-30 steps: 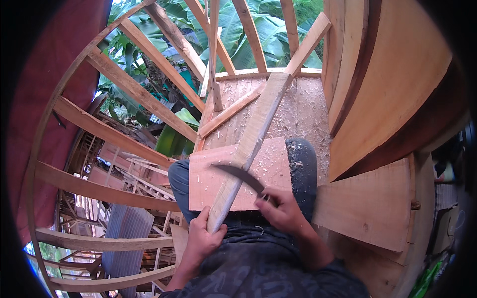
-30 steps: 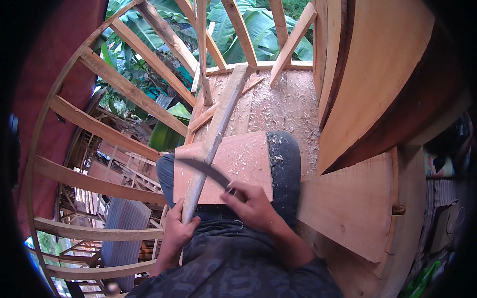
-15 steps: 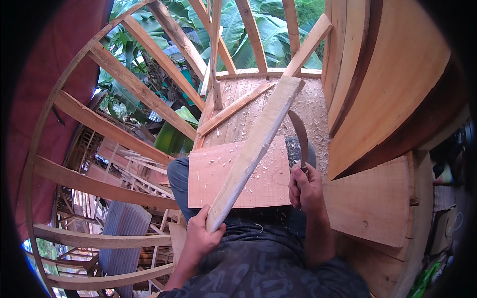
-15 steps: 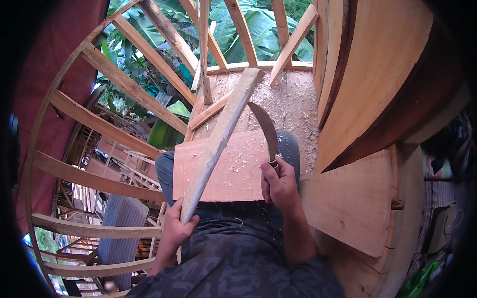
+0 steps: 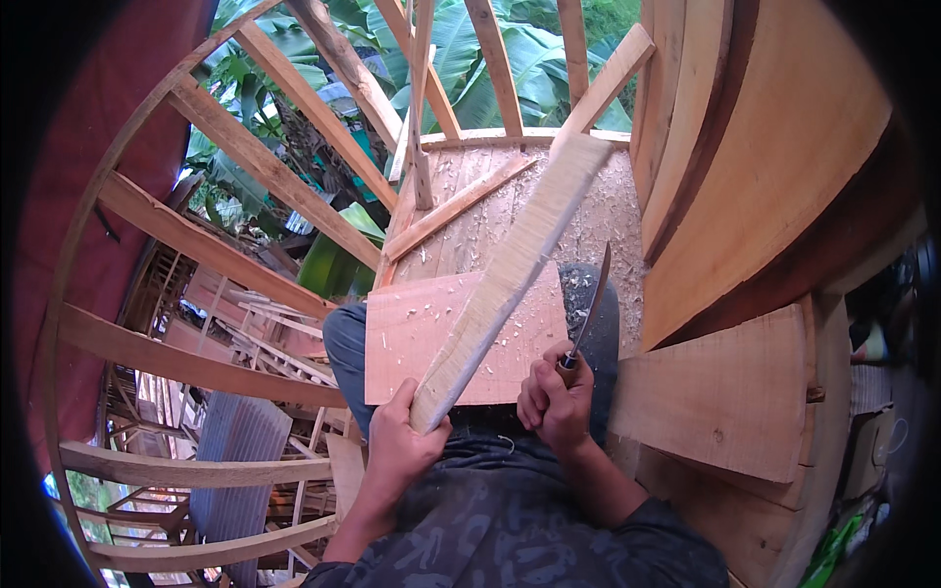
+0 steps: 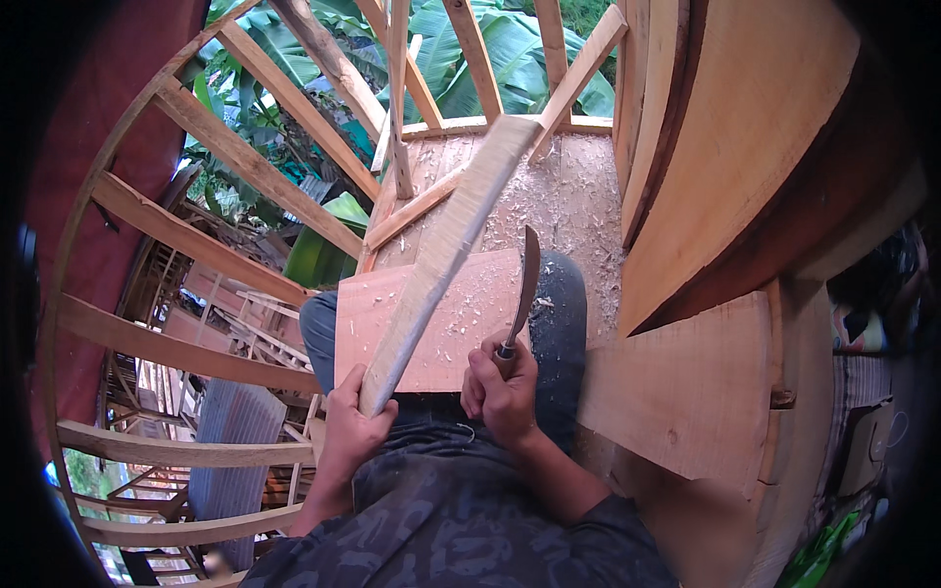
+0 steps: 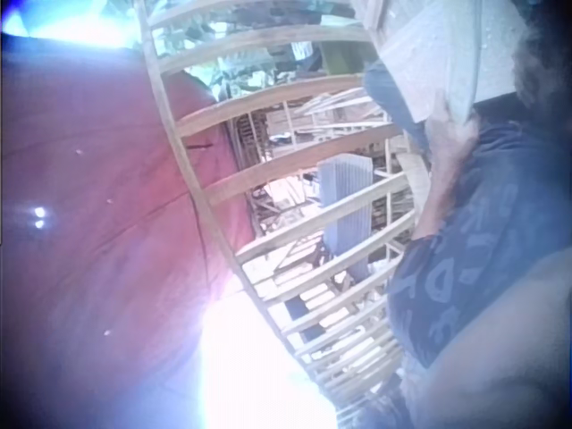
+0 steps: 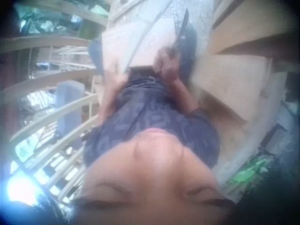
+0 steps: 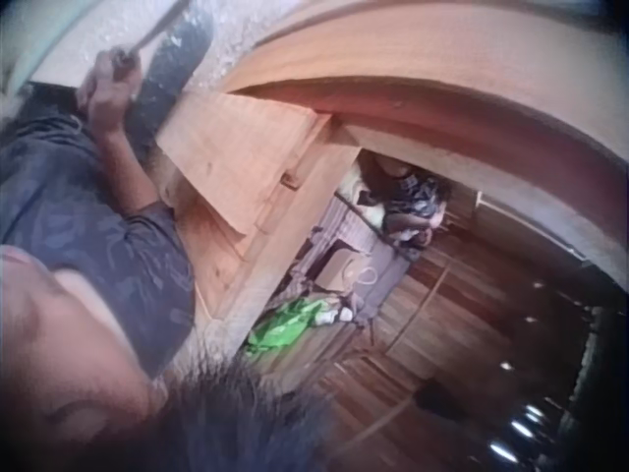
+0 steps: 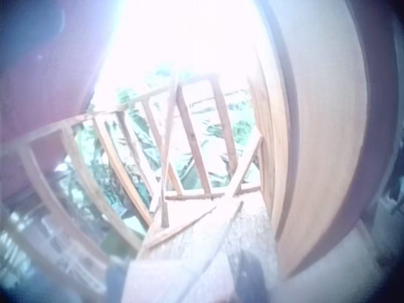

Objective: The person sits on a wooden floor structure and uses a curved knife to shave and shape a long, thin piece of wood. They hold the wood with their left hand and repeatedly scrape the surface with the knife in their right hand, creating wood shavings.

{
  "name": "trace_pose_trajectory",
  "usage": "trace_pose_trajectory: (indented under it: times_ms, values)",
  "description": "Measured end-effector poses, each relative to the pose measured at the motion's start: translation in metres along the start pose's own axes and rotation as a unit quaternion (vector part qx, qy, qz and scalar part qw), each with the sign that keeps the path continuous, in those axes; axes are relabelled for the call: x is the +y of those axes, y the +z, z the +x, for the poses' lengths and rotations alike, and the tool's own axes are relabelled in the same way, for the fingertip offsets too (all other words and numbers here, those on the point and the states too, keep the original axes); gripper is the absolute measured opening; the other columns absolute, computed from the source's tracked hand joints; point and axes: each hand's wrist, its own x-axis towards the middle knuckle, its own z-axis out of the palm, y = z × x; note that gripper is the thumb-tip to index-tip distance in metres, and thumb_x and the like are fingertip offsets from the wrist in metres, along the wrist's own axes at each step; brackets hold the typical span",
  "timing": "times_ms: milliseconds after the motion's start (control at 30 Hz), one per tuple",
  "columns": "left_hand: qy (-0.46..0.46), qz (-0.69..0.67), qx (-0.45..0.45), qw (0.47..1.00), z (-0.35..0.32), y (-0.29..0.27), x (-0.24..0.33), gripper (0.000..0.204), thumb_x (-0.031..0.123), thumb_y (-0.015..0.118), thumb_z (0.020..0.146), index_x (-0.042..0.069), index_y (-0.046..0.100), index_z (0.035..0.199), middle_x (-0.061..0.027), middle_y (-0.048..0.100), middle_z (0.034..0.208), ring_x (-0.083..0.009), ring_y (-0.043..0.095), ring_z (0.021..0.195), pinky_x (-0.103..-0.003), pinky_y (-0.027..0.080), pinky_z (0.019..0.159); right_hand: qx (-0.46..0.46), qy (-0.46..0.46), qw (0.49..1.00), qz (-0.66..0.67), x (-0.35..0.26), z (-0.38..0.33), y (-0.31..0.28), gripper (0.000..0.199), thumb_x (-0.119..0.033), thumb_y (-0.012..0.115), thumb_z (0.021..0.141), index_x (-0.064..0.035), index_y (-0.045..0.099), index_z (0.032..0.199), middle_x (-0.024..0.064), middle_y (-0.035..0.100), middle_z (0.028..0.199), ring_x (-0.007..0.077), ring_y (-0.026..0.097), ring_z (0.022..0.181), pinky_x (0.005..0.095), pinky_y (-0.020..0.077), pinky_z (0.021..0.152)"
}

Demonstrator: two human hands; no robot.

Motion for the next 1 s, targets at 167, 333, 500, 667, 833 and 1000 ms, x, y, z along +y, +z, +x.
trace_pose_trajectory:
  times_ms: [167, 333, 500, 667, 833, 1000]
  values:
    - [0.028, 0.053, 0.032, 0.998, 0.004, -0.011, -0.001, 0.026, 0.015, 0.067, 0.064, 0.003, 0.055, 0.084, -0.0197, 0.060, 0.067, -0.0384, 0.063, 0.068, -0.039, 0.048, 0.058, 0.008, -0.136, 0.943, -0.302, -0.015, 0.008, -0.014, 0.013, -0.015, 0.045, 0.095, -0.0042, 0.041, 0.088, 0.0032, 0.045, 0.054, 0.0095, 0.042, 0.037, 0.0226, 0.0366, 0.034]
    - [0.017, 0.047, 0.054, 0.997, 0.012, -0.018, 0.002, 0.028, 0.016, 0.068, 0.062, 0.004, 0.056, 0.083, -0.0198, 0.060, 0.067, -0.0385, 0.062, 0.068, -0.040, 0.048, 0.058, 0.058, -0.261, 0.929, -0.254, -0.014, 0.002, -0.008, 0.019, -0.018, 0.047, 0.096, -0.0020, 0.045, 0.086, 0.0012, 0.046, 0.057, 0.0058, 0.045, 0.044, 0.0204, 0.0352, 0.039]
    - [0.043, 0.087, 0.061, 0.993, 0.015, -0.021, 0.005, 0.029, 0.016, 0.070, 0.061, 0.004, 0.056, 0.083, -0.0183, 0.060, 0.066, -0.0385, 0.062, 0.067, -0.041, 0.047, 0.057, -0.071, -0.009, 0.969, -0.235, -0.016, -0.002, -0.013, 0.022, -0.023, 0.049, 0.096, -0.0021, 0.049, 0.088, -0.0019, 0.046, 0.054, 0.0027, 0.040, 0.040, 0.0195, 0.0305, 0.038]
    - [0.106, 0.104, 0.079, 0.986, 0.015, -0.026, 0.003, 0.030, 0.018, 0.071, 0.060, 0.005, 0.055, 0.082, -0.0173, 0.059, 0.065, -0.0375, 0.062, 0.066, -0.041, 0.047, 0.056, -0.014, -0.010, 0.957, -0.291, -0.034, 0.009, -0.017, 0.031, -0.027, 0.048, 0.097, -0.0019, 0.051, 0.078, -0.0001, 0.044, 0.050, 0.0051, 0.039, 0.035, 0.0197, 0.0268, 0.033]
    - [0.128, 0.149, 0.068, 0.978, 0.025, -0.047, 0.011, 0.028, 0.018, 0.071, 0.059, 0.005, 0.054, 0.078, -0.0157, 0.058, 0.063, -0.0359, 0.061, 0.063, -0.040, 0.046, 0.054, -0.032, -0.016, 0.946, -0.323, -0.030, 0.008, -0.015, 0.027, -0.023, 0.051, 0.096, -0.0022, 0.052, 0.078, -0.0018, 0.044, 0.048, 0.0046, 0.038, 0.035, 0.0198, 0.0266, 0.033]
    - [0.162, 0.207, 0.101, 0.960, 0.023, -0.068, 0.022, 0.028, 0.018, 0.072, 0.058, 0.006, 0.053, 0.075, -0.0134, 0.055, 0.060, -0.0329, 0.060, 0.060, -0.039, 0.046, 0.053, -0.021, 0.002, 0.945, -0.326, -0.036, 0.011, -0.020, 0.024, -0.021, 0.055, 0.093, -0.0020, 0.054, 0.079, -0.0047, 0.042, 0.052, 0.0023, 0.038, 0.045, 0.0208, 0.0284, 0.040]
